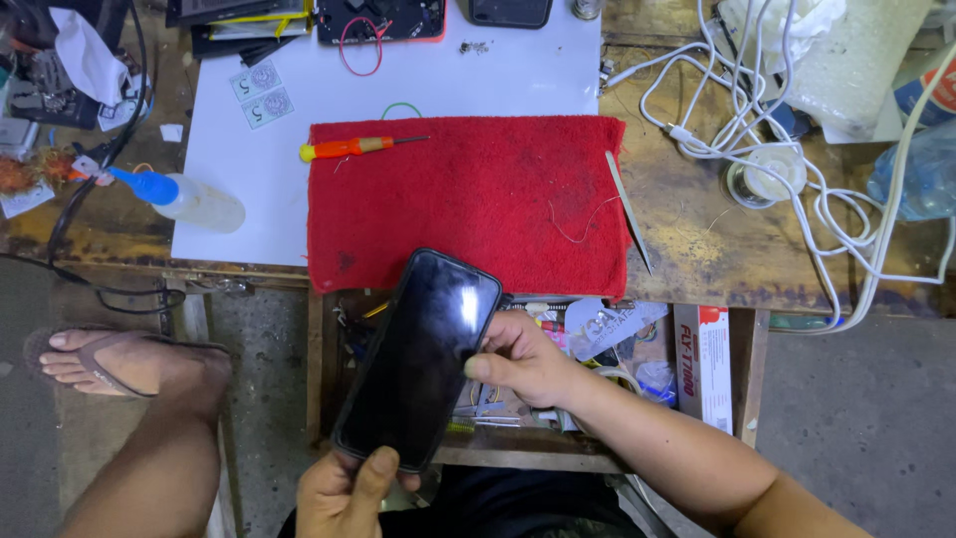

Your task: The person disassembles a smartphone by prying off the back cover and removing internal components. They use a metal prying tool to separate the back panel and a screwdriver to remove screws from the internal metal shield. The person handles the battery, motherboard, and camera module during the process.

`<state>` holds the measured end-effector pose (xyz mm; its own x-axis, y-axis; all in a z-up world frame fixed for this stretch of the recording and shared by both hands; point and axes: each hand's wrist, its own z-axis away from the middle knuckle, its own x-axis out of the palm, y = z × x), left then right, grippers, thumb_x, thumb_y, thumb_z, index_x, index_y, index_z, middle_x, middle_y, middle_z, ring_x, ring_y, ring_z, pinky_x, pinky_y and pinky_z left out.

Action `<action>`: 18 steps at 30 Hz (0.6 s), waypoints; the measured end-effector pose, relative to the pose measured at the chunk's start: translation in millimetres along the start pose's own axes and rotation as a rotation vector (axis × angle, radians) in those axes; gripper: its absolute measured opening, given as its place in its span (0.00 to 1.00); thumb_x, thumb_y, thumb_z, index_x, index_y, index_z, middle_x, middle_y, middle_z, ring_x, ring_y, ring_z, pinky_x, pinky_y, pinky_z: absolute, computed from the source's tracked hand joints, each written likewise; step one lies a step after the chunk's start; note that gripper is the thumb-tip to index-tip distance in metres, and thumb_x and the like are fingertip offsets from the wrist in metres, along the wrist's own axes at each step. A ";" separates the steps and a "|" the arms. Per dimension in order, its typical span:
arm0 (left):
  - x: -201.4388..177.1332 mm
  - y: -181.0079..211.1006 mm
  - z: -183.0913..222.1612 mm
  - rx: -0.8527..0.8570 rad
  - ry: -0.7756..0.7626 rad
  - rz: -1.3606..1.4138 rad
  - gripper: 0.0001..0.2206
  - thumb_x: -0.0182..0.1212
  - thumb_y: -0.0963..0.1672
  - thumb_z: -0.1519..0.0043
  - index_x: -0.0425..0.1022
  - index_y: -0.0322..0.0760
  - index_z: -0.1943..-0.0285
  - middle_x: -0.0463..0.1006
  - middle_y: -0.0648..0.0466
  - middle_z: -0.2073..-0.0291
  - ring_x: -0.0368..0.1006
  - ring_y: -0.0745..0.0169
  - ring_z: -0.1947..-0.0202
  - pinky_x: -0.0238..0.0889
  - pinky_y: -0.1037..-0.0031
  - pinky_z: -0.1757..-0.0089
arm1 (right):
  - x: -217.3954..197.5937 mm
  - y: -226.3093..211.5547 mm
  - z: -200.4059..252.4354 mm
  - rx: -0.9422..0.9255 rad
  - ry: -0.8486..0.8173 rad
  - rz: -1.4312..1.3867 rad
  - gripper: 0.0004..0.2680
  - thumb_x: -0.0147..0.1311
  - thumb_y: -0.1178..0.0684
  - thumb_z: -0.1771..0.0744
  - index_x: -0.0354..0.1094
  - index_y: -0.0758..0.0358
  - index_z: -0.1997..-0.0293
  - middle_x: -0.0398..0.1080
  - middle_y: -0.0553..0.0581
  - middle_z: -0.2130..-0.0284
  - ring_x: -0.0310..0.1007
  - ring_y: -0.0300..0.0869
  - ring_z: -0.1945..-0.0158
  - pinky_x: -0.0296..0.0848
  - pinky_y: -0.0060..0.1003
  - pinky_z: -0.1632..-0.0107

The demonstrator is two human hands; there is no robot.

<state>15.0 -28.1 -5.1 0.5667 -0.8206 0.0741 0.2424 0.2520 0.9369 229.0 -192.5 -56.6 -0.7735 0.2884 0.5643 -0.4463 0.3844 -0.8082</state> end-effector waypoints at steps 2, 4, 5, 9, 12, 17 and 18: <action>7.5 15.4 -5.5 0.004 0.140 0.095 0.09 0.58 0.40 0.41 0.79 0.25 0.59 0.83 0.46 0.72 0.77 0.61 0.76 0.73 0.69 0.69 | 5.7 -9.8 -6.7 0.004 -0.069 -0.089 0.18 0.59 0.44 0.30 0.66 0.67 0.38 0.77 0.59 0.54 0.78 0.41 0.49 0.76 0.37 0.44; 11.5 38.0 -16.2 0.161 0.206 0.150 0.06 0.58 0.40 0.36 0.76 0.27 0.62 0.78 0.50 0.74 0.72 0.66 0.77 0.73 0.69 0.68 | 12.0 -18.2 -8.3 0.032 -0.116 -0.092 0.21 0.59 0.43 0.31 0.64 0.67 0.34 0.77 0.61 0.53 0.79 0.43 0.49 0.77 0.39 0.43; 15.0 51.1 -23.0 0.243 0.241 0.178 0.07 0.57 0.40 0.34 0.74 0.27 0.63 0.75 0.52 0.75 0.69 0.68 0.77 0.73 0.69 0.67 | 14.0 -22.3 -8.5 0.056 -0.133 -0.046 0.22 0.58 0.43 0.30 0.63 0.69 0.33 0.76 0.62 0.50 0.78 0.43 0.48 0.77 0.39 0.42; 38.3 112.5 -67.7 0.410 0.388 0.218 0.14 0.58 0.43 0.27 0.63 0.39 0.68 0.64 0.60 0.79 0.60 0.71 0.79 0.60 0.78 0.71 | 19.4 -26.6 -11.4 0.120 -0.123 0.032 0.23 0.59 0.43 0.30 0.63 0.72 0.33 0.76 0.64 0.49 0.76 0.43 0.48 0.75 0.41 0.40; 51.5 156.0 -118.8 0.399 0.338 0.249 0.15 0.59 0.47 0.28 0.65 0.40 0.67 0.66 0.60 0.79 0.56 0.76 0.82 0.46 0.80 0.78 | 19.3 -26.0 -12.6 0.134 -0.112 0.004 0.22 0.59 0.43 0.30 0.65 0.73 0.34 0.76 0.64 0.50 0.77 0.44 0.47 0.76 0.41 0.41; 71.4 195.4 -209.6 0.480 0.334 0.282 0.12 0.60 0.49 0.32 0.69 0.40 0.64 0.78 0.53 0.75 0.53 0.77 0.87 0.42 0.77 0.82 | 16.8 -30.8 -16.3 0.177 -0.070 0.071 0.23 0.59 0.40 0.32 0.67 0.71 0.36 0.77 0.63 0.51 0.77 0.43 0.49 0.76 0.40 0.42; 72.2 199.1 -226.2 0.501 0.330 0.287 0.10 0.60 0.48 0.32 0.70 0.41 0.63 0.79 0.53 0.74 0.53 0.76 0.87 0.41 0.77 0.82 | 16.3 -32.2 -16.9 0.182 -0.070 0.084 0.24 0.59 0.40 0.32 0.67 0.71 0.36 0.77 0.63 0.52 0.76 0.43 0.49 0.76 0.40 0.42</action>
<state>282.3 78.8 109.5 0.7847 -0.5363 0.3108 -0.3046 0.1030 0.9469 238.3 -185.3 -18.5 -0.8378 0.2489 0.4860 -0.4482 0.1951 -0.8724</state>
